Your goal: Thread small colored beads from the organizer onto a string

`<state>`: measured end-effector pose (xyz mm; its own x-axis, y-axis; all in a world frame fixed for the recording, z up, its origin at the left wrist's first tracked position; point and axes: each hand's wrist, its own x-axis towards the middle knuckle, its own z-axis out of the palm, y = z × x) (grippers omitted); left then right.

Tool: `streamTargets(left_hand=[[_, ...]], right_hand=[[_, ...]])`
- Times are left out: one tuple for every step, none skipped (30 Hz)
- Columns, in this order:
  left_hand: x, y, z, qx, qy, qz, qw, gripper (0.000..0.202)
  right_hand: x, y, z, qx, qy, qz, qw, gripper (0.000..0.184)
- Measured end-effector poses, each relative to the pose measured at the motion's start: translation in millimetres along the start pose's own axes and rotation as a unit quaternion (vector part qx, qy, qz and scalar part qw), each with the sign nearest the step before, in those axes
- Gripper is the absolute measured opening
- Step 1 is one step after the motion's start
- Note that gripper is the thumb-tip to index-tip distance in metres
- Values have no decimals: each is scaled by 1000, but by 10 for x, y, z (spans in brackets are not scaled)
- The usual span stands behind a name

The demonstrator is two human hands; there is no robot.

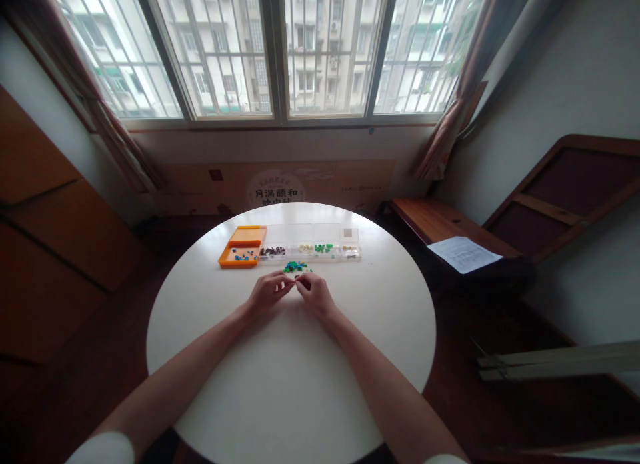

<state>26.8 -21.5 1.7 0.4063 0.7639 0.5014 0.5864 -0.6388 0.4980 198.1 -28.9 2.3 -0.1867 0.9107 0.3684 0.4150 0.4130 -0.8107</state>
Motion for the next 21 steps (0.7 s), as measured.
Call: streamTargets(left_hand=[[0, 3, -2, 1, 0, 0, 1000, 19], [1, 5, -4, 1, 0, -1, 1000, 19], [1, 7, -4, 2, 0, -1, 1000, 19], [1, 8, -5, 3, 0, -3, 1000, 19], [1, 10, -4, 4, 0, -4, 1000, 19], [1, 11, -4, 5, 0, -4, 1000, 19], [0, 11, -4, 6, 0, -5, 1000, 20], [0, 12, -3, 7, -1, -6, 1000, 20], [-1, 12, -3, 7, -2, -6, 1000, 20], [-1, 12, -2, 8, -3, -7, 1000, 21], [-1, 12, -1, 8, -4, -7, 1000, 21], [-1, 11, 0, 8, -6, -8, 1000, 21], [-1, 11, 1, 9, -7, -8, 1000, 21], [-1, 11, 2, 9, -7, -8, 1000, 21], [-1, 11, 3, 9, -6, -9, 1000, 21], [-1, 11, 3, 9, -5, -9, 1000, 21], [-1, 11, 3, 9, -3, -9, 1000, 21], [-1, 12, 2, 8, -2, -9, 1000, 21], [-1, 13, 1, 7, -1, -10, 1000, 20], [-2, 15, -1, 7, 0, -10, 1000, 20], [-2, 16, -3, 6, -1, -10, 1000, 19]], right_hand=[[0, 3, 1, -2, 0, 0, 1000, 15], [0, 7, 1, -5, 0, -1, 1000, 15], [1, 10, 2, -7, -1, -2, 1000, 15], [2, 13, 3, -10, -1, -4, 1000, 15], [3, 16, 3, -13, -2, -6, 1000, 15], [4, 17, 3, -15, -3, -8, 1000, 15], [5, 18, 3, -18, -3, -9, 1000, 15], [5, 18, 3, -20, -3, -9, 1000, 15], [5, 17, 3, -23, -4, -8, 1000, 15], [4, 15, 3, -25, -4, -7, 1000, 15], [3, 12, 2, -26, -5, -6, 1000, 15], [2, 9, 1, -26, -6, -5, 1000, 15], [1, 7, 1, -25, -6, -5, 1000, 15], [-1, 5, 1, -25, -7, -4, 1000, 15], [-1, 5, 1, -24, -8, -4, 1000, 15], [-2, 5, 1, -25, -7, -4, 1000, 15], [-1, 7, 2, -26, -6, -4, 1000, 16], [-1, 10, 4, -26, -6, -5, 1000, 16], [0, 14, 5, -26, -6, -5, 1000, 16], [1, 17, 7, -26, -5, -5, 1000, 16], [3, 20, 9, -26, -5, -6, 1000, 16]])
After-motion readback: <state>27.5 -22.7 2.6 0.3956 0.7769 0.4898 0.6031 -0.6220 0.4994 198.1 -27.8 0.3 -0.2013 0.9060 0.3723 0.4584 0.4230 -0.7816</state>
